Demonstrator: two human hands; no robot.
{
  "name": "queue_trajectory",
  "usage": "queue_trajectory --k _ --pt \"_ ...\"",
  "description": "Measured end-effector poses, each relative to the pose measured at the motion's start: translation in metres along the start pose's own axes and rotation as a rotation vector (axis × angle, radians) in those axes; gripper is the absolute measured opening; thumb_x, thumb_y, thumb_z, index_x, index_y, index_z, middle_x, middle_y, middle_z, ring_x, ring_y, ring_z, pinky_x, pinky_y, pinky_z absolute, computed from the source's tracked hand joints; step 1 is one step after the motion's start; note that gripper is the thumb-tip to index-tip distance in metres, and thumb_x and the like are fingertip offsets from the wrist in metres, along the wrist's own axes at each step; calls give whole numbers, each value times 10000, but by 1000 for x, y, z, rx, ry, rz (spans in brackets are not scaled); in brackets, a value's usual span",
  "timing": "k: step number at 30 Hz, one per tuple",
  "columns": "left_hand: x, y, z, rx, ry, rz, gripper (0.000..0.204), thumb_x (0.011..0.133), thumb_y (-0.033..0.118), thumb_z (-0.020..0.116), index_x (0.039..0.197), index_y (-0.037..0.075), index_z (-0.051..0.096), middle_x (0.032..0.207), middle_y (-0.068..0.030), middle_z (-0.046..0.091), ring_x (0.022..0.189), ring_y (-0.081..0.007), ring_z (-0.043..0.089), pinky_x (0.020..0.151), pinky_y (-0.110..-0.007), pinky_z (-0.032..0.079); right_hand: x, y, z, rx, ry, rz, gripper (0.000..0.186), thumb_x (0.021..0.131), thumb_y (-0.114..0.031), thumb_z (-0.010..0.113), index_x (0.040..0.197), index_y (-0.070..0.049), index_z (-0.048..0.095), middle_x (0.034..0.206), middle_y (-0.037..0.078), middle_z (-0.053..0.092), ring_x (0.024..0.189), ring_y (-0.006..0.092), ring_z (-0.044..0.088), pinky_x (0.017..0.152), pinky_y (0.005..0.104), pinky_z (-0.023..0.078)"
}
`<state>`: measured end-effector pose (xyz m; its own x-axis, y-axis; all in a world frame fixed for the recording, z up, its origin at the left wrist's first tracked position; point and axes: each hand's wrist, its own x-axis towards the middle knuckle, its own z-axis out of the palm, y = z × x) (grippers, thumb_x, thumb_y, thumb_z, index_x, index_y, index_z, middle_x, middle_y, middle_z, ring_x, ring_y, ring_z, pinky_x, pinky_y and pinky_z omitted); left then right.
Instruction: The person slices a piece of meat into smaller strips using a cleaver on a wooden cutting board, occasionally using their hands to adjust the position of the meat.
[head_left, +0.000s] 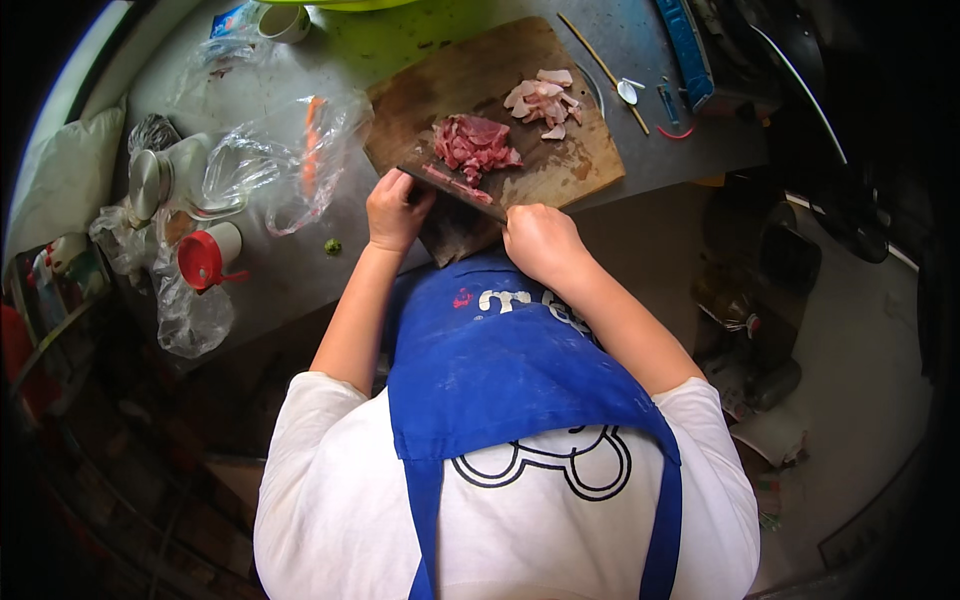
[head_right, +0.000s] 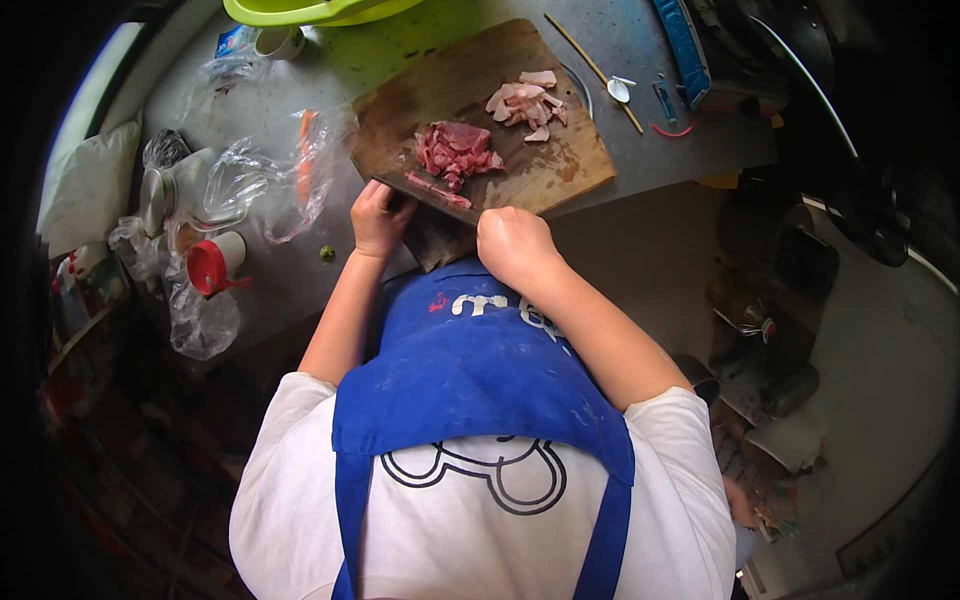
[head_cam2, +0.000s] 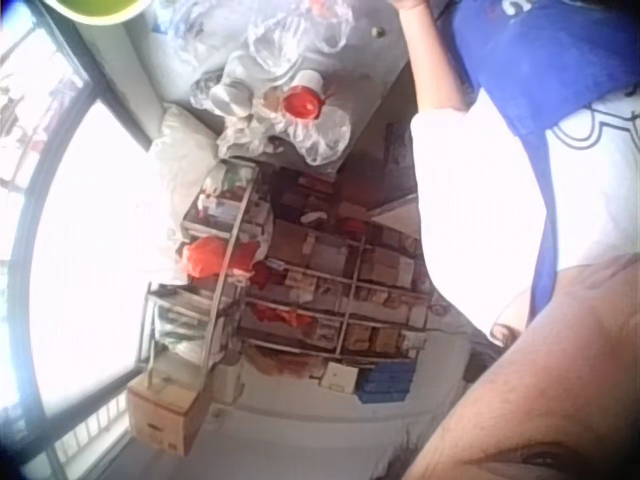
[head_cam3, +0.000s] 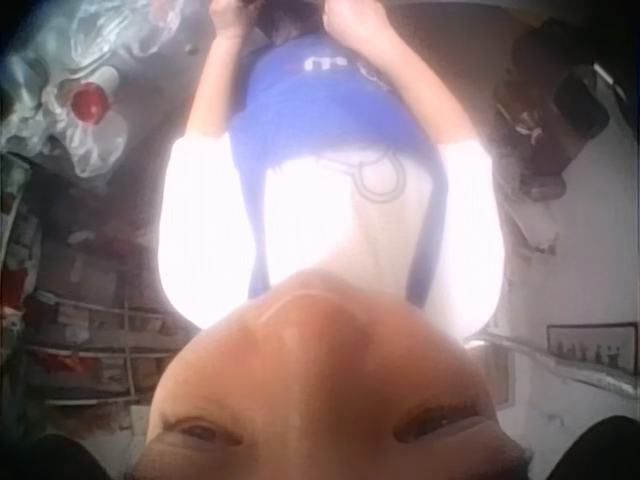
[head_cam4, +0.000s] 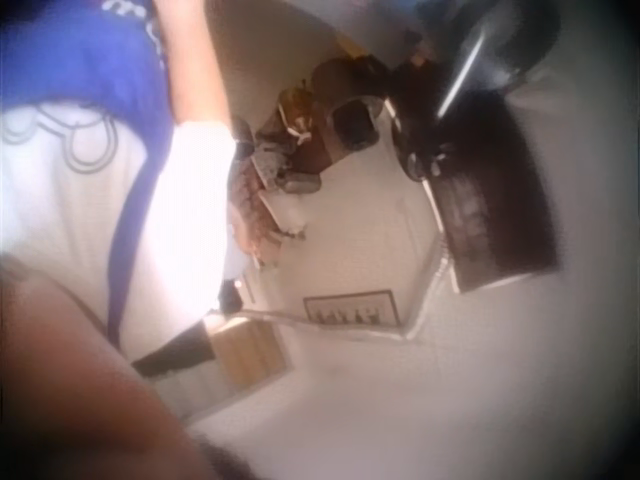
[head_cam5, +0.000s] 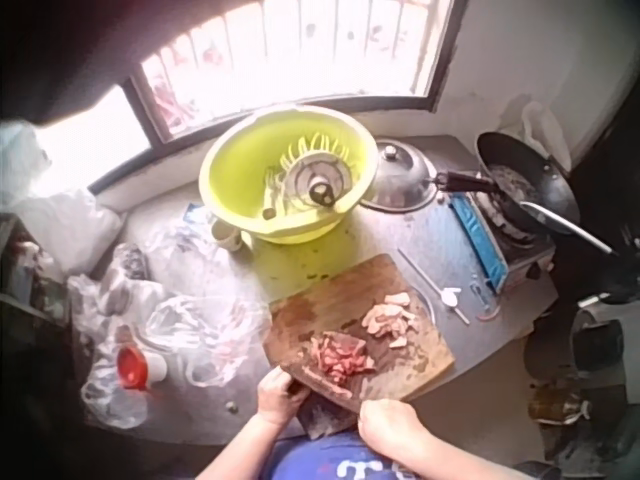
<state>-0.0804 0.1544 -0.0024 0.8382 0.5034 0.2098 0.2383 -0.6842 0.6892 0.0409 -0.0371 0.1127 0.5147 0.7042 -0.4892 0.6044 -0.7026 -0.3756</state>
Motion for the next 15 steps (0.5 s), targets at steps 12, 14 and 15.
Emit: queue_trajectory --k 12,14,15 --pt "-3 -3 2 -21 27 3 222 734 146 790 934 98 708 956 -97 701 855 -319 687 740 -404 565 37 1 26 48 57 -34 206 861 -123 572 822 2 731 844 250 719 837 423 717 758 508 578" --pt "2 4 -3 -56 12 33 242 727 138 794 946 100 697 954 -91 697 863 -313 685 743 -399 564 21 11 24 49 87 -9 220 873 -139 574 798 10 718 823 255 713 804 430 711 743 514 575" --pt "3 5 -4 -72 4 50 253 724 133 796 952 101 692 953 -89 695 868 -310 684 745 -396 563 13 10 16 49 106 -25 230 882 -150 582 783 15 709 811 258 709 778 430 709 727 511 577"
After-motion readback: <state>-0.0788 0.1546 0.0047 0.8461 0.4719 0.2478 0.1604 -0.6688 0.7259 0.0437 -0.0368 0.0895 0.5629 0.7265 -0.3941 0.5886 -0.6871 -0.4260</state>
